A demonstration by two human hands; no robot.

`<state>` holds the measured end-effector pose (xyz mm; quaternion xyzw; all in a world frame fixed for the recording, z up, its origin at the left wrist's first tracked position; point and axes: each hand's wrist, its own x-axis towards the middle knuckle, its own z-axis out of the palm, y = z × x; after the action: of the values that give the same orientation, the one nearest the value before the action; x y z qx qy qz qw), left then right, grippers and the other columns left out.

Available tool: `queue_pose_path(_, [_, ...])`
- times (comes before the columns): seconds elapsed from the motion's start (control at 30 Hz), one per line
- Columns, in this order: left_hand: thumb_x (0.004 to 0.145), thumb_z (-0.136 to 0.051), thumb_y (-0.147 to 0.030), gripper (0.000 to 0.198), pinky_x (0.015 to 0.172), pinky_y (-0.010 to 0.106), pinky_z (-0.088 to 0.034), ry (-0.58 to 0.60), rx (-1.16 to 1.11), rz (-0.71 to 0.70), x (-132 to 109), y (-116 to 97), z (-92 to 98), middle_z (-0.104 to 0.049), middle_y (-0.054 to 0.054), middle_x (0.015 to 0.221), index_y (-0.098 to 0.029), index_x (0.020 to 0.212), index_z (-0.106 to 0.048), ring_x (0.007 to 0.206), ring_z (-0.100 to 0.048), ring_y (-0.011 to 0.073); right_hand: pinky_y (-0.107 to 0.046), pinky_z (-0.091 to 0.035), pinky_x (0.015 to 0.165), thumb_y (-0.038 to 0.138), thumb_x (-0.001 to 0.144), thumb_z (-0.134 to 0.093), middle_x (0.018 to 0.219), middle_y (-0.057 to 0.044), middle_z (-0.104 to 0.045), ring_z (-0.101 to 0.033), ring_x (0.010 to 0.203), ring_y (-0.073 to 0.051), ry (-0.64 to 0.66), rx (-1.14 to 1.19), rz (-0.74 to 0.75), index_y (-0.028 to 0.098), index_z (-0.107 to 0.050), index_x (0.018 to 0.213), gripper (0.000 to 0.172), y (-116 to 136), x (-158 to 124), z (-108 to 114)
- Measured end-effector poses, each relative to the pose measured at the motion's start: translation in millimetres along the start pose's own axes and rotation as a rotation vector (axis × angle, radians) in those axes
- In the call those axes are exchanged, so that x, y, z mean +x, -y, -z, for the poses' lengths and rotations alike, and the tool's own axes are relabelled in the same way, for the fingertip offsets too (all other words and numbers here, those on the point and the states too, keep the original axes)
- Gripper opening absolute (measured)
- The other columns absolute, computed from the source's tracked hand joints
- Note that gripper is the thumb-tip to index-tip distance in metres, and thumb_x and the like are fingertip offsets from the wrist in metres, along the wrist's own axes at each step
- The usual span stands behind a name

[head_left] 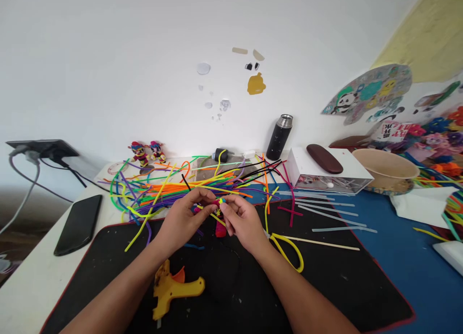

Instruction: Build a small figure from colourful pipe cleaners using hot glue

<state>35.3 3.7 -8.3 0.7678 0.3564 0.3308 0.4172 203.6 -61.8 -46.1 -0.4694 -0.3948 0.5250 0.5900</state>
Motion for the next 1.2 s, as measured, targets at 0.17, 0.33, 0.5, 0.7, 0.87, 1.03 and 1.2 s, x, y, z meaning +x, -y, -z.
queue_pose_path(0.17, [0.097,-0.069,-0.045,0.027,0.086,0.035,-0.055,-0.022,-0.023,0.045,2,0,9.1,-0.077,0.006,0.104,-0.021,0.111,-0.071,0.093,-0.072,0.0227,-0.020,-0.029,0.038,0.058,0.087,-0.076,0.046,0.010,-0.052,-0.040,0.036,-0.008,-0.032,0.013,0.001,0.018,-0.064,0.100,0.044,3,1,3])
queue_pose_path(0.33, [0.100,-0.063,-0.052,0.034,0.078,0.031,-0.055,-0.066,-0.071,0.071,7,-1,22.9,-0.077,0.005,0.085,-0.019,0.097,-0.073,0.079,-0.071,0.0203,-0.020,-0.025,0.036,0.061,0.084,-0.078,0.046,0.010,-0.052,-0.040,0.034,-0.008,-0.042,0.075,-0.051,0.020,-0.063,0.098,0.046,7,1,5])
queue_pose_path(0.5, [0.090,-0.074,-0.058,0.040,0.073,0.032,-0.058,-0.016,-0.164,0.152,8,-1,23.2,-0.081,0.007,0.081,-0.019,0.092,-0.075,0.075,-0.074,0.0220,-0.019,-0.024,0.036,0.061,0.083,-0.080,0.046,0.010,-0.053,-0.040,0.034,-0.008,-0.036,0.097,-0.082,0.020,-0.063,0.096,0.047,8,0,4])
queue_pose_path(0.7, [0.085,-0.080,-0.059,0.042,0.071,0.030,-0.056,-0.024,-0.189,0.162,7,-2,20.8,-0.077,0.005,0.074,-0.019,0.080,-0.070,0.070,-0.072,0.0198,-0.018,-0.024,0.035,0.059,0.082,-0.081,0.048,0.011,-0.052,-0.041,0.034,-0.007,-0.047,0.152,-0.090,0.020,-0.063,0.096,0.045,6,0,5])
queue_pose_path(0.87, [0.091,-0.069,-0.064,0.047,0.065,0.029,-0.054,0.003,-0.124,0.140,6,-10,19.7,-0.074,0.004,0.074,-0.018,0.085,-0.072,0.068,-0.067,0.0188,-0.018,-0.025,0.036,0.058,0.084,-0.080,0.049,0.010,-0.052,-0.041,0.035,-0.007,-0.033,0.143,-0.085,0.020,-0.064,0.096,0.044,6,-1,4])
queue_pose_path(1.03, [0.092,-0.069,-0.060,0.042,0.068,0.028,-0.053,0.159,-0.068,0.143,5,-15,17.2,-0.076,0.004,0.082,-0.019,0.094,-0.076,0.072,-0.067,0.0186,-0.019,-0.024,0.036,0.059,0.083,-0.080,0.047,0.011,-0.051,-0.041,0.035,-0.007,-0.023,0.114,-0.074,0.020,-0.063,0.093,0.044,7,-1,3])
queue_pose_path(1.2, [0.097,-0.064,-0.057,0.040,0.070,0.028,-0.053,0.244,-0.036,0.158,3,-10,15.7,-0.077,0.004,0.085,-0.019,0.091,-0.075,0.076,-0.067,0.0191,-0.019,-0.024,0.036,0.060,0.083,-0.079,0.046,0.011,-0.049,-0.040,0.034,-0.007,-0.015,0.097,-0.070,0.020,-0.062,0.090,0.044,6,-2,0])
